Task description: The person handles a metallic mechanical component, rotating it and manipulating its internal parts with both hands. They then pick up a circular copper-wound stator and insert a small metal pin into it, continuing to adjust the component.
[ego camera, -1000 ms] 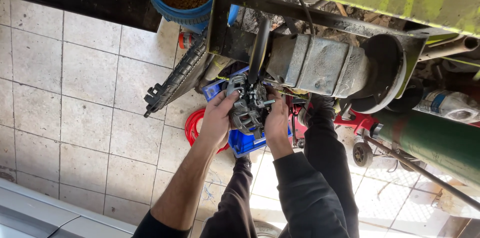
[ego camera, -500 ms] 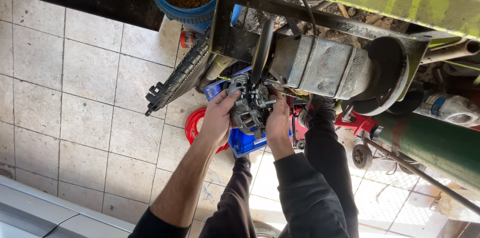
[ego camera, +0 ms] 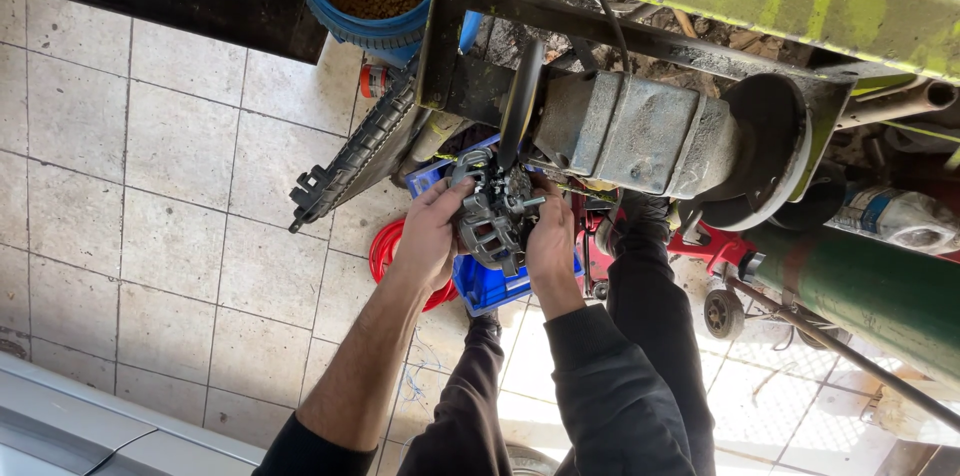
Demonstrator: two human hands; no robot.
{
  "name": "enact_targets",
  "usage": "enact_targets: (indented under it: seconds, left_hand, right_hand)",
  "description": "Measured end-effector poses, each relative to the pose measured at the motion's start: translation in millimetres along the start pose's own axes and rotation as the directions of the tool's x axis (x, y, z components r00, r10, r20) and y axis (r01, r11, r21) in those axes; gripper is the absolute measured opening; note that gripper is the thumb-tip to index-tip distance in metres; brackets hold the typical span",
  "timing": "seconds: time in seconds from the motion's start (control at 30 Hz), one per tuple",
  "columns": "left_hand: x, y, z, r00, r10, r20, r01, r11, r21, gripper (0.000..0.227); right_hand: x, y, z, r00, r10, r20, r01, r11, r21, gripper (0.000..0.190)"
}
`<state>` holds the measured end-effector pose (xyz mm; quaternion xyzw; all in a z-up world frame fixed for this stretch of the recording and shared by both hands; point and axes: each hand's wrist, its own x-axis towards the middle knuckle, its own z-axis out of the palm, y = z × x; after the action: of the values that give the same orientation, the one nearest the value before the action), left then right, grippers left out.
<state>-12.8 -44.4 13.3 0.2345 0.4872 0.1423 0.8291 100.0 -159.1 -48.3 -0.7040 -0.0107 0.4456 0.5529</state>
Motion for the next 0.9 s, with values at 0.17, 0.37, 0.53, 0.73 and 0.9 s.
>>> enact_targets:
  seconds: [0.17,0.37,0.53,0.73,0.9]
  left_hand:
    - [0.2,-7.2,-12.3,1.0,-0.006,-0.026,0.007,1.0,0.019,0.019]
    - [-12.9,-14.8,-26.1,0.998,-0.021,0.06,0.008,0.979,0.206,0.029]
    - [-14.4,-32.5,-47.9,0.975,0.056,0.217,-0.1,0.976,0.196,0.027]
    - [-19.3,-28.7,-49.6,0.959,0.077,0.271,-0.13,0.975,0.181,0.026]
    - [-17.9,-25.0,-43.7,0.982,-0.002,0.191,-0.034,0.982,0.185,0.027]
  right_hand:
    - [-2.6,2.0,-3.0,0.998,-0.056,0.041,0.056,0.998,0.003,0.058]
    - [-11.2,3.2,-6.6,0.986,-0.152,0.074,0.151,0.988,0.026,0.056]
    - [-15.8,11.6,-3.5,0.991,-0.079,0.112,0.044,0.957,0.286,0.057]
    - [-21.2,3.2,0.7,0.969,-0.227,0.093,0.206,0.959,0.193,0.056]
    - [-22.7,8.5,-5.6,0.95,-0.305,0.058,0.297,0.947,0.12,0.056]
